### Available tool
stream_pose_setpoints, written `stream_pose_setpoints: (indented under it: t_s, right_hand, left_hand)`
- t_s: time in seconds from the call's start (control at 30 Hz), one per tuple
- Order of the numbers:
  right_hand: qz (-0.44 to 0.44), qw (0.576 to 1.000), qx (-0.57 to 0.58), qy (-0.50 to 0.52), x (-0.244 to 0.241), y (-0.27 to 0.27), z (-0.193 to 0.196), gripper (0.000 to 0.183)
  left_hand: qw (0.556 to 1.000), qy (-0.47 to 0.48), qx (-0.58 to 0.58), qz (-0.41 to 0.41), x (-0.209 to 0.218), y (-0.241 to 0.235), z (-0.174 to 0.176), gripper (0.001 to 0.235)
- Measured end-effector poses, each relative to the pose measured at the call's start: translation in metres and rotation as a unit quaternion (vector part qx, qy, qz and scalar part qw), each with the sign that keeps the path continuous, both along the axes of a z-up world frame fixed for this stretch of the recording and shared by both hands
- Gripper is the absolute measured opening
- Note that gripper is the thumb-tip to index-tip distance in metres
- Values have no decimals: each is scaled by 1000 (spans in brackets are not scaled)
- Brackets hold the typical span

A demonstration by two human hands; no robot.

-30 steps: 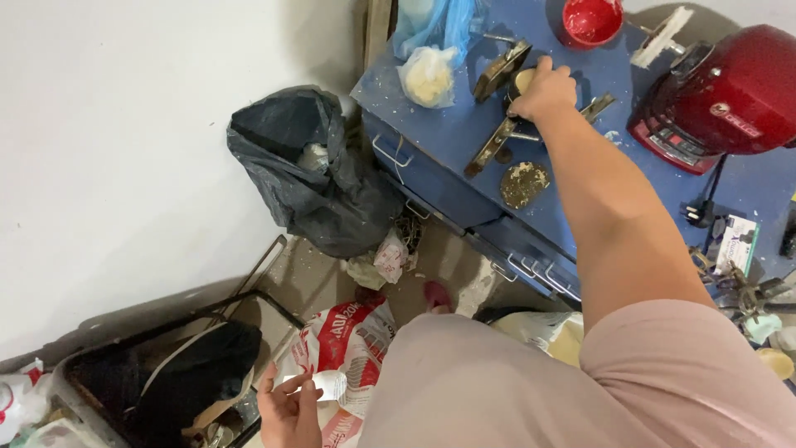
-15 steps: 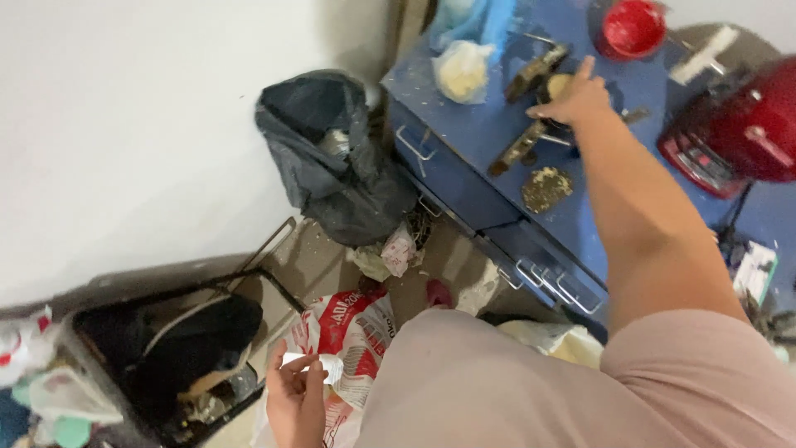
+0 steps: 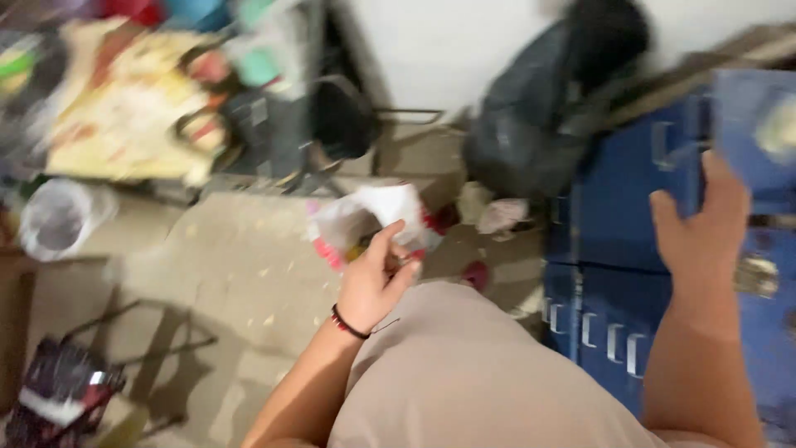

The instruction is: The person scoops a white powder from a container into a small bowl using a green spoon. They then pour a liquid from a purple bowl into the mixture and stir it with the spoon. Finally, the person pours the mixed batter into a heart-shaped mold and shakes it to level the contents.

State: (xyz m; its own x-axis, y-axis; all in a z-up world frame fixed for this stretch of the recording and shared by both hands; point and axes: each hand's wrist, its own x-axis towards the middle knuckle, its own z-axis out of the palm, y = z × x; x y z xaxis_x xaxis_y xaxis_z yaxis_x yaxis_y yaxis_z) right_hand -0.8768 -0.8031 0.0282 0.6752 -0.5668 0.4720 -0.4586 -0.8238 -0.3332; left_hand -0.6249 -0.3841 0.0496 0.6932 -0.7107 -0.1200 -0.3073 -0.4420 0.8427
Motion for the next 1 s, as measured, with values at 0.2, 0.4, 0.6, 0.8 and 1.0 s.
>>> stream_pose_setpoints:
  t_s: [0.2,0.4,0.6,0.8,1.0]
  right_hand:
    - [123,983,93,101,129,192,-32,76]
    - [183,931,193,250,256,361,7,76]
    - [229,895,241,297,391,456,46,84]
    - [200,904,200,320,534,485,35,108]
    - [127,890,154,410,605,492,24,121]
  left_hand:
    - [995,6,11,99,29,214,-5,61]
    - [957,34,66,281,13,419,-9,61]
    - [873,146,8,465,-11,495,-3,61]
    - [842,130,-24,523,7,527,7,63]
    - [813,98,-29,573,82,568,-16,62]
